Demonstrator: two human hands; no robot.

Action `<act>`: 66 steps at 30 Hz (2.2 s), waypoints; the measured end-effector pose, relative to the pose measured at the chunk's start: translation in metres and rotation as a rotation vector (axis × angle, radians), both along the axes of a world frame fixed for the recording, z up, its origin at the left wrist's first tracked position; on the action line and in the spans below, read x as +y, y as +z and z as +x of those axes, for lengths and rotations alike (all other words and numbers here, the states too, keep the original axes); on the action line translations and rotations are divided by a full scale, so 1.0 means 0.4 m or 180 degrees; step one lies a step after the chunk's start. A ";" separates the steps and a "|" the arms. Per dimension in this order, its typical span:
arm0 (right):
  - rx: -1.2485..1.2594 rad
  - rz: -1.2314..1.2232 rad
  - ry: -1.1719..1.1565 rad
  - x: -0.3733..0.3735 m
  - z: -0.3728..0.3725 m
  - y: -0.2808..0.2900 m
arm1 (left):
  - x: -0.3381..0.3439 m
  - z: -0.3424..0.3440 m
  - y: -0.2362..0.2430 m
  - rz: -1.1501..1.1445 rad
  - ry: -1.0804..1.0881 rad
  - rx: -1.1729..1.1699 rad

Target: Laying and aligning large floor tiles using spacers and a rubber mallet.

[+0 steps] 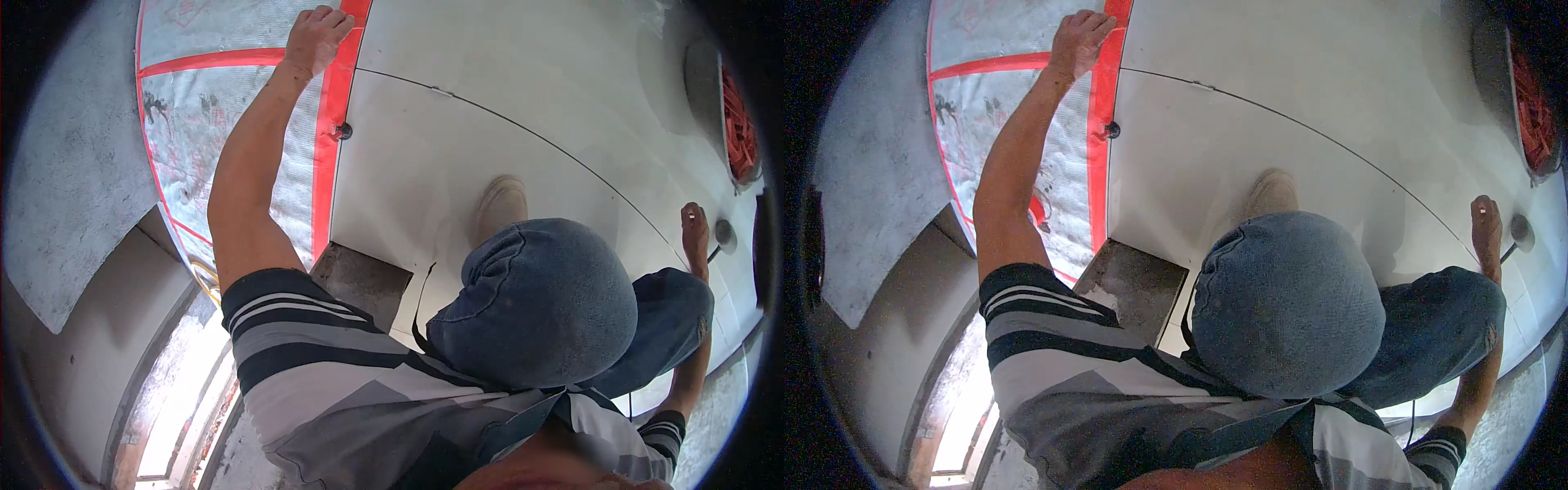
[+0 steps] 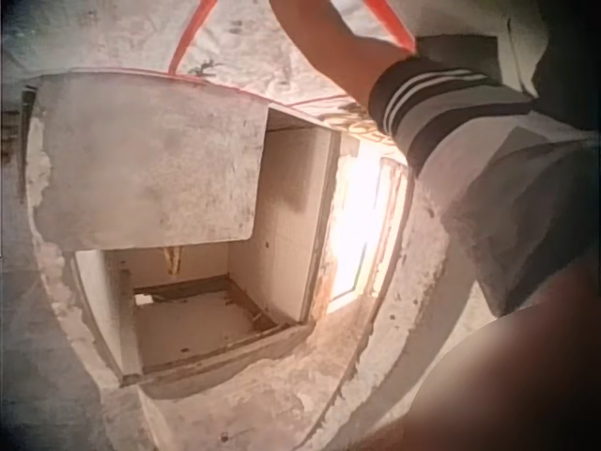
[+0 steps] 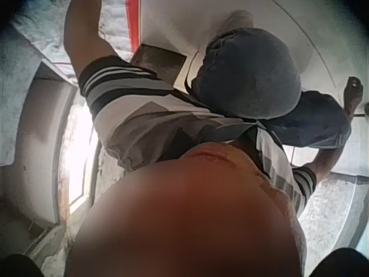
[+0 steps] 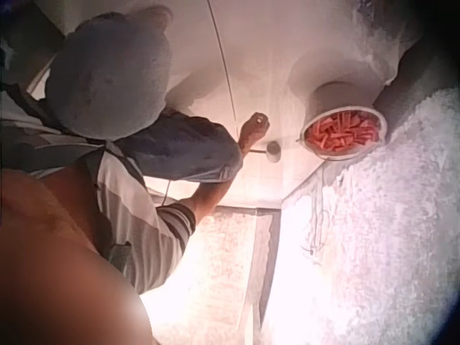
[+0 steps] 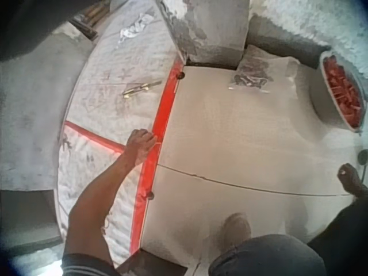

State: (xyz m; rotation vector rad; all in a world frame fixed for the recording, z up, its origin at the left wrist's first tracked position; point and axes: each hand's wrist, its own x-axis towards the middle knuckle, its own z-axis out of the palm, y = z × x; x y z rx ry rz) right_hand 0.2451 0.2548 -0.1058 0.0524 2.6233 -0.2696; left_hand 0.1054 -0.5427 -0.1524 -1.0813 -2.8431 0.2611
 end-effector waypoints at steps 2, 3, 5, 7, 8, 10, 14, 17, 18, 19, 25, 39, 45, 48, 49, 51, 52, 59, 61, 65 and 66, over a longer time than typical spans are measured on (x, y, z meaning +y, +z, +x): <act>0.0005 0.0109 -0.0040 0.007 -0.001 0.018 | 0.000 -0.018 -0.008 0.0156 -0.0097 0.0028; -0.0044 0.0006 -0.0073 -0.004 -0.004 0.006 | -0.009 -0.012 -0.002 0.0136 -0.0098 0.0025; -0.0088 -0.0127 -0.0103 -0.022 -0.009 -0.008 | -0.026 0.008 0.012 0.0033 0.0034 -0.0040; -0.0066 -0.0270 -0.0400 0.000 0.002 0.009 | 0.013 -0.002 -0.005 0.0175 -0.0063 0.0010; -0.0041 -0.0256 -0.0407 0.007 0.010 0.013 | 0.028 -0.005 -0.008 0.0290 -0.0145 0.0047; -0.0052 -0.0515 -0.0564 0.013 0.024 0.013 | 0.055 -0.001 -0.016 0.0245 -0.0120 0.0051; -0.0128 -0.0285 -0.0432 -0.007 -0.003 0.004 | 0.040 0.011 -0.013 0.0100 -0.0011 -0.0046; -0.0202 -0.0451 -0.0404 -0.025 -0.003 -0.033 | 0.034 0.045 0.016 -0.0058 0.0375 -0.0353; -0.0199 -0.0312 -0.0594 0.011 0.014 0.009 | 0.083 0.055 -0.014 0.0053 0.0340 -0.0366; -0.0212 -0.0317 -0.0758 0.007 0.019 -0.002 | 0.117 0.095 -0.017 0.0031 0.0821 -0.0659; -0.0389 -0.0644 -0.1108 0.010 0.011 -0.034 | 0.266 0.390 0.027 0.0658 0.1800 -0.1444; -0.0400 -0.0791 -0.1280 0.041 -0.003 -0.042 | 0.322 0.318 0.010 0.1203 0.2818 -0.1247; -0.0447 -0.0871 -0.1338 0.044 -0.005 -0.058 | 0.216 0.385 0.004 0.0915 0.3278 -0.0814; -0.0498 -0.0746 -0.1287 0.047 0.000 -0.061 | 0.171 0.341 0.006 0.0494 0.3249 -0.0850; -0.0432 -0.0648 -0.1278 0.054 -0.007 -0.063 | 0.165 0.347 0.004 0.0391 0.3104 -0.0666; -0.0426 -0.0753 -0.1308 0.067 -0.011 -0.071 | 0.151 0.343 0.014 0.0259 0.2887 -0.0599; -0.0443 -0.0858 -0.1336 0.073 -0.005 -0.074 | 0.148 0.347 0.021 0.0113 0.2676 -0.0549; -0.0615 -0.0762 -0.1492 0.073 -0.003 -0.071 | 0.171 0.355 0.030 0.0558 0.2929 -0.1368; -0.0547 -0.0787 -0.1485 0.071 -0.001 -0.064 | 0.184 0.370 0.028 0.0501 0.2790 -0.1379; -0.0631 -0.0797 -0.1434 0.050 -0.018 -0.079 | 0.074 0.335 0.036 -0.0187 0.2186 -0.0536; -0.0662 -0.0789 -0.1441 0.068 -0.016 -0.064 | 0.060 0.299 0.022 -0.0428 0.1876 -0.0388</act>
